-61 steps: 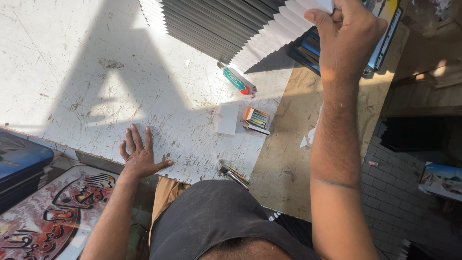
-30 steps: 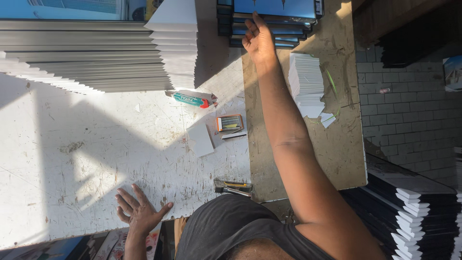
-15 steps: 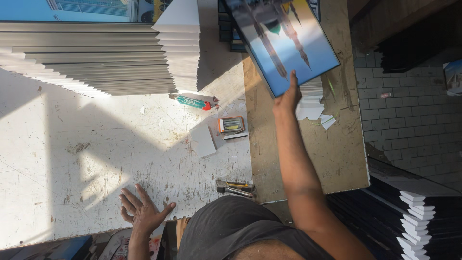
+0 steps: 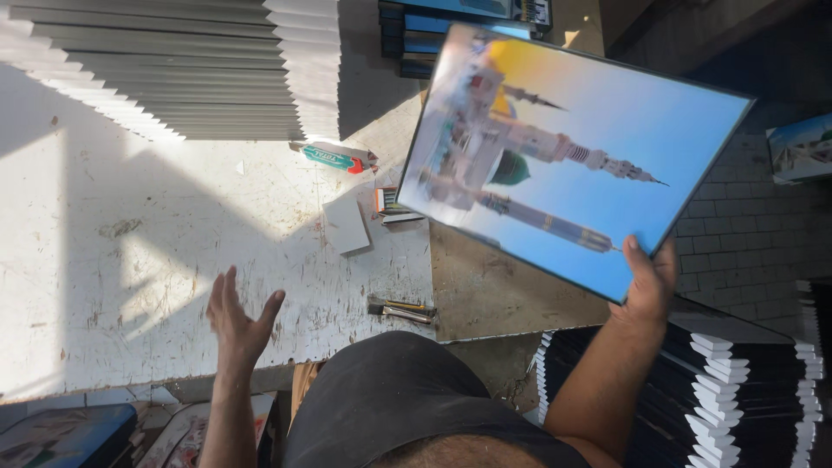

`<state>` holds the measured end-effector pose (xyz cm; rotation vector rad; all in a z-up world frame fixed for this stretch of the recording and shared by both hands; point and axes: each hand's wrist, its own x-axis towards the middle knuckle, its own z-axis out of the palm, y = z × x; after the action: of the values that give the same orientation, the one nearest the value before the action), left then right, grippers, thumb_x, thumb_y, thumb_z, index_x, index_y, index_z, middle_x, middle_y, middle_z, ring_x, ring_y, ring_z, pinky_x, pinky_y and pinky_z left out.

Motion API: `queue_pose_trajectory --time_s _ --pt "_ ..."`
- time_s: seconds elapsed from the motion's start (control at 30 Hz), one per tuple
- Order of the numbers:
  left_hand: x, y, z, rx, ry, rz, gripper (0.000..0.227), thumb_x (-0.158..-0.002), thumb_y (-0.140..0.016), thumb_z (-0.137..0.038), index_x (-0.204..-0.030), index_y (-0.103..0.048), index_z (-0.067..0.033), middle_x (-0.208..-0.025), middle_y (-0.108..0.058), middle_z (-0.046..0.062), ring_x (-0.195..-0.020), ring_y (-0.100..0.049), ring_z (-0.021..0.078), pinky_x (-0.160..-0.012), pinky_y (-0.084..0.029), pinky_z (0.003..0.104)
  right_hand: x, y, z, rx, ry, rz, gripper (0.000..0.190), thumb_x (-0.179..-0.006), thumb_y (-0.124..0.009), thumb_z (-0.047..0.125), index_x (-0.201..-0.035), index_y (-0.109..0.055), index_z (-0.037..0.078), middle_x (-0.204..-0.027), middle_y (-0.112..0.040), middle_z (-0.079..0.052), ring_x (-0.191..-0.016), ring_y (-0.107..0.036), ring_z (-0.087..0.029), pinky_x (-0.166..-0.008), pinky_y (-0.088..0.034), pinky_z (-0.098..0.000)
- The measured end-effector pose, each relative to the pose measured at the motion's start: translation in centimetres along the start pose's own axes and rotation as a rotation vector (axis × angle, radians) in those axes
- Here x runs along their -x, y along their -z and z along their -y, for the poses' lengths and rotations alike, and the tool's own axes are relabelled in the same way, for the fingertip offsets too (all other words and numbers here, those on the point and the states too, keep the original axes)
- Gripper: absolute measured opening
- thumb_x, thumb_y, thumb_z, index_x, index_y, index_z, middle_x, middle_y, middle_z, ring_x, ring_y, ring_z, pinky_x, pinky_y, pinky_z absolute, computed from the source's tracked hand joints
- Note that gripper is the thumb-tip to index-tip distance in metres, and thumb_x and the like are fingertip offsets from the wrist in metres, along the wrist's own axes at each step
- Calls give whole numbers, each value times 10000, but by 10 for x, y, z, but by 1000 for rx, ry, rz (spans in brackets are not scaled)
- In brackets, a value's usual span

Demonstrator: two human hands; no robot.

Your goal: The person assembles picture frames by inserting white backing boards into black frames and securing them with a metal tool. The person repeatedly picks up frames, inserts boards, and uses the tool to fasten the corners.

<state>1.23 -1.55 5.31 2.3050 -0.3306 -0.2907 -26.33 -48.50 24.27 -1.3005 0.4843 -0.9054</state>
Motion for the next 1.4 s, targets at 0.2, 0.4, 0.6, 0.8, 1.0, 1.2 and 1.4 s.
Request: queue_pose_trajectory --time_s 0.2,0.4,0.6,0.8,1.0,1.2,1.4 --pt "17 80 -136 166 -504 -221 773 -893 -803 -460 -1502 -498 -95 -1627 -419 200 -1523 -414 364 -1214 -445 536 24 -52 28 303 34 548 256 -938 -765 126 -1146 -693 -5 -886 -705 -33 -756 -621 -83 -720 -493 -240" --pt "48 136 -163 285 -831 -337 783 -966 -612 -641 -1504 -456 -93 -1467 -563 199 -1418 -546 319 -1215 -481 502 40 -192 17 547 495 1161 255 -867 -839 189 -1057 -735 55 -743 -718 -28 -597 -668 -136 -548 -506 -302" --pt "66 146 -71 675 -518 -625 508 -1059 -658 -597 -1112 -627 -92 -862 -617 44 -717 -576 113 -637 -444 251 82 -271 -13 367 603 1223 423 -893 -774 440 -1094 -733 70 -908 -767 -108 -787 -759 -213 -704 -598 -318" --pt "89 164 -14 598 -408 -758 286 -1150 -720 -363 -1155 -579 -114 -893 -618 45 -870 -563 113 -848 -442 263 36 -265 -116 455 326 1046 332 -1065 -634 424 -1123 -748 118 -1009 -791 -67 -872 -788 -148 -788 -648 -310" --pt "78 183 -49 -311 -458 -849 209 -988 -594 -86 -1115 -747 -148 -1236 -691 220 -1397 -413 274 -1201 -274 546 0 -247 -217 1036 711 959 518 -634 -879 340 -952 -726 -40 -1098 -720 -205 -943 -705 -326 -780 -574 -403" --pt "83 180 -126 -510 -527 -380 240 -1062 -795 -400 -1142 -774 -174 -1165 -763 -2 -1299 -624 205 -1227 -172 509 1 -240 -272 1270 557 1195 344 -707 -869 313 -764 -711 13 -855 -688 -114 -887 -717 -286 -798 -587 -398" --pt "68 166 -182 -480 -719 -76 297 -901 -797 -416 -1091 -767 -189 -960 -767 -37 -968 -690 143 -993 -419 426 -6 -236 -281 1273 368 1198 75 -940 -624 -27 -915 -684 11 -886 -717 -173 -852 -753 -298 -727 -614 -414"
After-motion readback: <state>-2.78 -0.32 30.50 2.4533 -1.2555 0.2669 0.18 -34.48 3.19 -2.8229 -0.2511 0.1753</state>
